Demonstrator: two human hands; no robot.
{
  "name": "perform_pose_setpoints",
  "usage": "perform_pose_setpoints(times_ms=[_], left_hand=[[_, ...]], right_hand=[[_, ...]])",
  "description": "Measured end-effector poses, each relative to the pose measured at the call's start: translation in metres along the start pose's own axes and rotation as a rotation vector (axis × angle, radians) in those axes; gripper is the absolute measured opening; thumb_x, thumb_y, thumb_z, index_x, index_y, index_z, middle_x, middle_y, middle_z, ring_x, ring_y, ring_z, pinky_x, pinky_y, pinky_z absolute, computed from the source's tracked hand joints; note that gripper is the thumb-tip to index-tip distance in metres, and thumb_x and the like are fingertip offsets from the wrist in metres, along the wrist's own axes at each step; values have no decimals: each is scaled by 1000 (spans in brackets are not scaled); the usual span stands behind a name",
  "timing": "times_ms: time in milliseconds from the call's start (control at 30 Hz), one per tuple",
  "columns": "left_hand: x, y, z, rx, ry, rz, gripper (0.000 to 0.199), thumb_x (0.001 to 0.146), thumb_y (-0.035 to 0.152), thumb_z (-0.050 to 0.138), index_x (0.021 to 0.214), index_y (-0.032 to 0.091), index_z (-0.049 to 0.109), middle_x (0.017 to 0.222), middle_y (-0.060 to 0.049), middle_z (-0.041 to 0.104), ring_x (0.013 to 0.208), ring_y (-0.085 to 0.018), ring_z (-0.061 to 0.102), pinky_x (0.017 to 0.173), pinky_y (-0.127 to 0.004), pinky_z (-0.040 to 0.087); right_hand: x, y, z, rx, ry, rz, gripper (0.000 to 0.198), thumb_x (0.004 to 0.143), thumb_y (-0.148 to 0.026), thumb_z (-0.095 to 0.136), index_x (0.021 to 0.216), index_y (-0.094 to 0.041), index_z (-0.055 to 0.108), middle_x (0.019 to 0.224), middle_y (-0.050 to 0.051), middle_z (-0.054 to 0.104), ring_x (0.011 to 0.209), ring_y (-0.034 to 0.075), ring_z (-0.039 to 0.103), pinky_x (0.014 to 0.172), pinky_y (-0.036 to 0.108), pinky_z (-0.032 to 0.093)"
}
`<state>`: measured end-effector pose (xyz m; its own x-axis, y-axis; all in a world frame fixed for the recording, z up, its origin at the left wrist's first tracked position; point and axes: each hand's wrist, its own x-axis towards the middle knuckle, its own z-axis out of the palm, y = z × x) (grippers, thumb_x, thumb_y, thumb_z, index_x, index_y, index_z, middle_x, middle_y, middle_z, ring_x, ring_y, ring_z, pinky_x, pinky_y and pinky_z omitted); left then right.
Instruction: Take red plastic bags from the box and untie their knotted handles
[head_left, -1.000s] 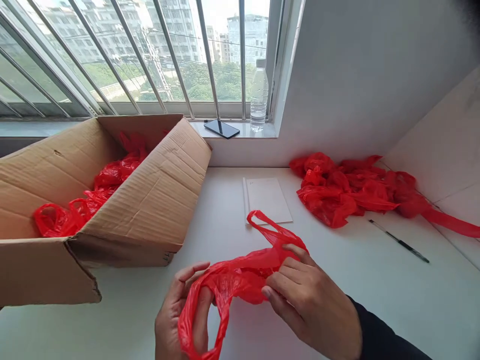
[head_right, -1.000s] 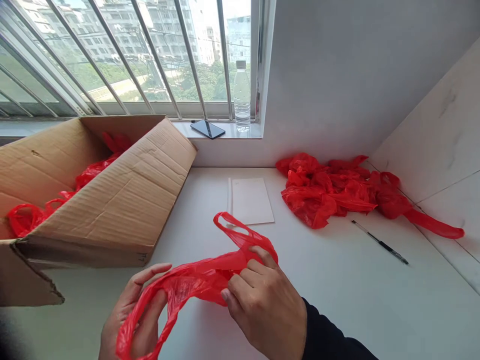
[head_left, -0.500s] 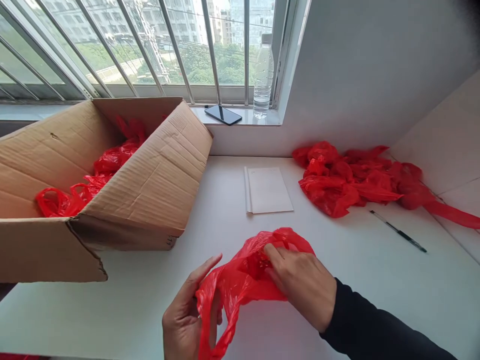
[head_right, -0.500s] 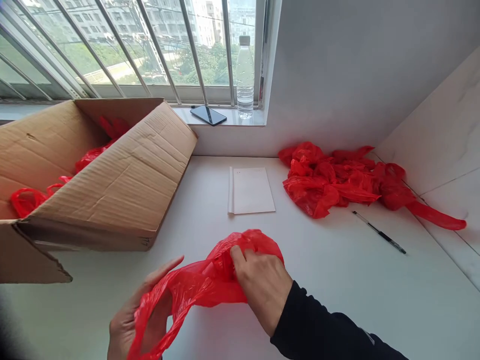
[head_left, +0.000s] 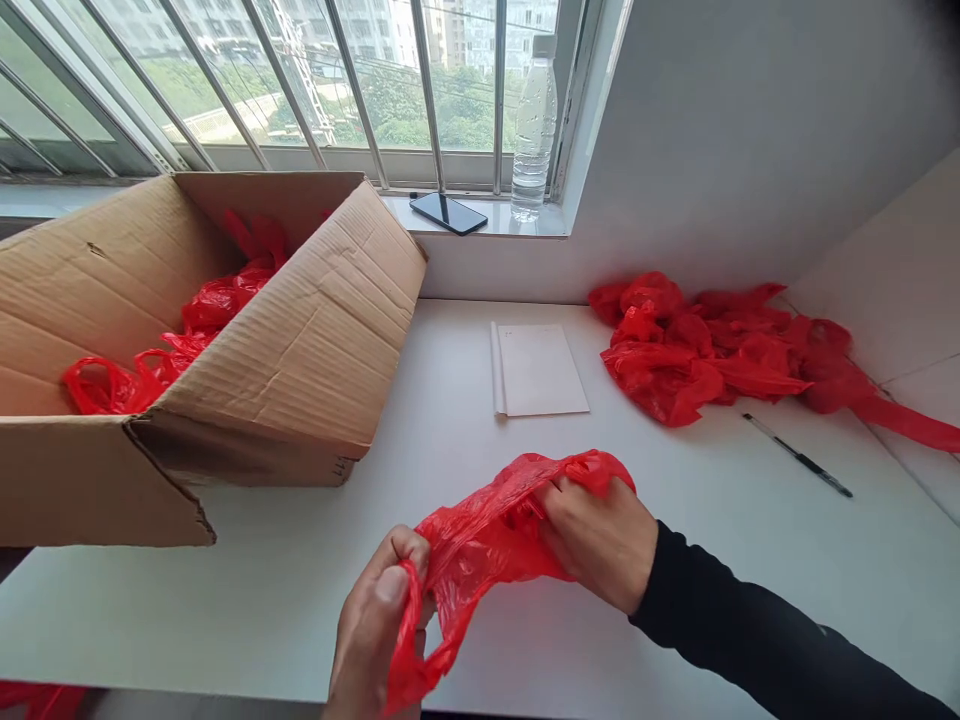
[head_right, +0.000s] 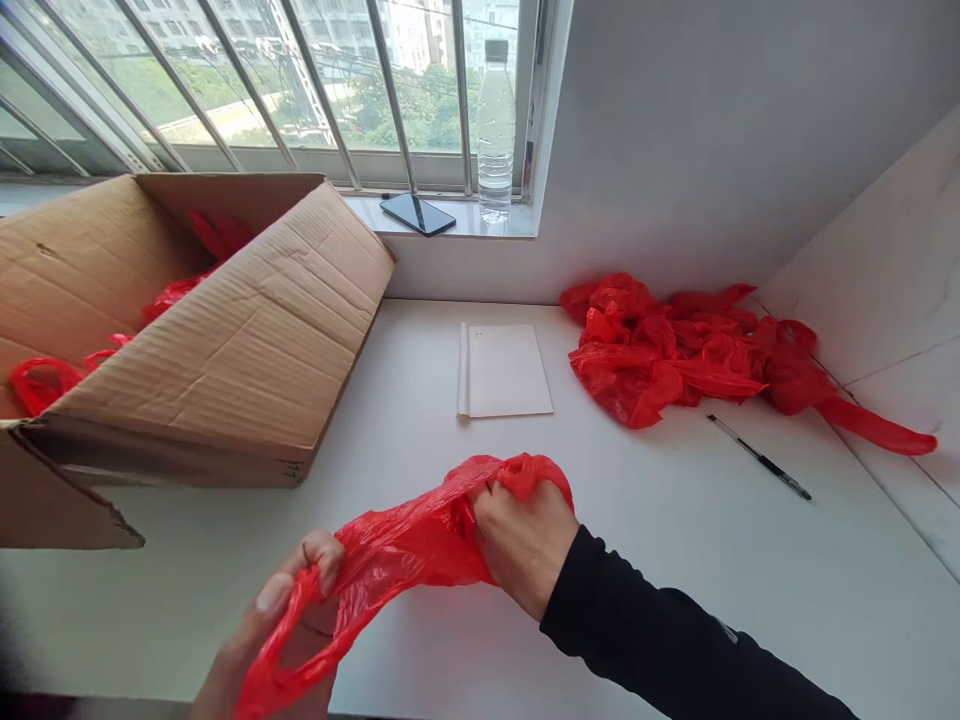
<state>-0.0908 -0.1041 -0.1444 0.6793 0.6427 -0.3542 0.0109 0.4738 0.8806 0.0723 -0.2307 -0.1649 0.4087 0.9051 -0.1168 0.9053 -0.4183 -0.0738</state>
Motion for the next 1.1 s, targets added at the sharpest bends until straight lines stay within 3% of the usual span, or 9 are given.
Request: perform_pose_setpoints(times_ms=[67,167,267,400,467,567,667,867,1100], left_hand=[[0,0,11,-47,88,2,29,74,36,77,77,22,51,64,5,48,51,-8,43,47,-15,39],[-1,-2,22,-51,149,4,29,71,24,77,84,23,51,71,6,53,54,-6,46,47,-12,37],[-3,-3,25,-68,153,-48,41,68,22,76,102,27,54,77,5,60,51,-7,48,44,-13,38],[-6,-7,19,22,171,-69,67,68,33,83,126,30,49,59,8,56,44,-7,46,46,-15,41],[-4,-14,13,97,163,-58,61,71,42,82,123,25,55,59,6,58,48,-9,52,50,-16,45],[3,-27,2,130,118,-39,45,76,47,78,109,20,66,86,-2,70,72,-15,65,64,-19,52],[7,-33,-5,97,93,-33,42,79,47,75,111,20,70,103,-5,72,88,-20,68,72,-24,55],[6,-26,-5,43,158,-17,51,79,44,75,125,22,67,103,-5,74,87,-22,70,70,-26,57],[9,-31,0,88,106,45,52,82,45,72,127,21,66,113,-7,70,94,-22,68,76,-25,57]], right_hand=[[-5,1,-8,115,65,39,10,91,-15,50,93,-20,58,85,4,64,72,23,60,56,33,38],[-5,3,-12,364,130,85,13,96,-20,44,99,-23,56,92,3,61,76,22,59,64,34,42],[-2,3,-9,560,99,101,9,96,-21,43,93,-23,51,91,2,60,76,20,57,65,33,43],[1,0,-3,713,65,127,4,95,-19,44,93,-23,45,93,2,60,76,20,58,64,33,44],[3,-3,1,693,56,107,4,95,-19,43,95,-22,45,93,3,60,78,21,58,66,34,44],[9,-8,10,648,9,18,6,95,-18,44,92,-21,47,88,2,60,74,19,58,65,32,43],[16,-9,19,637,-43,-34,7,93,-15,49,90,-20,51,85,1,62,72,17,58,63,29,44],[12,-6,17,516,-50,63,14,92,-12,47,102,-17,56,93,8,61,78,22,61,60,29,44],[22,-16,22,494,-54,-6,26,85,-16,57,111,-15,57,105,13,62,80,25,61,59,32,43]])
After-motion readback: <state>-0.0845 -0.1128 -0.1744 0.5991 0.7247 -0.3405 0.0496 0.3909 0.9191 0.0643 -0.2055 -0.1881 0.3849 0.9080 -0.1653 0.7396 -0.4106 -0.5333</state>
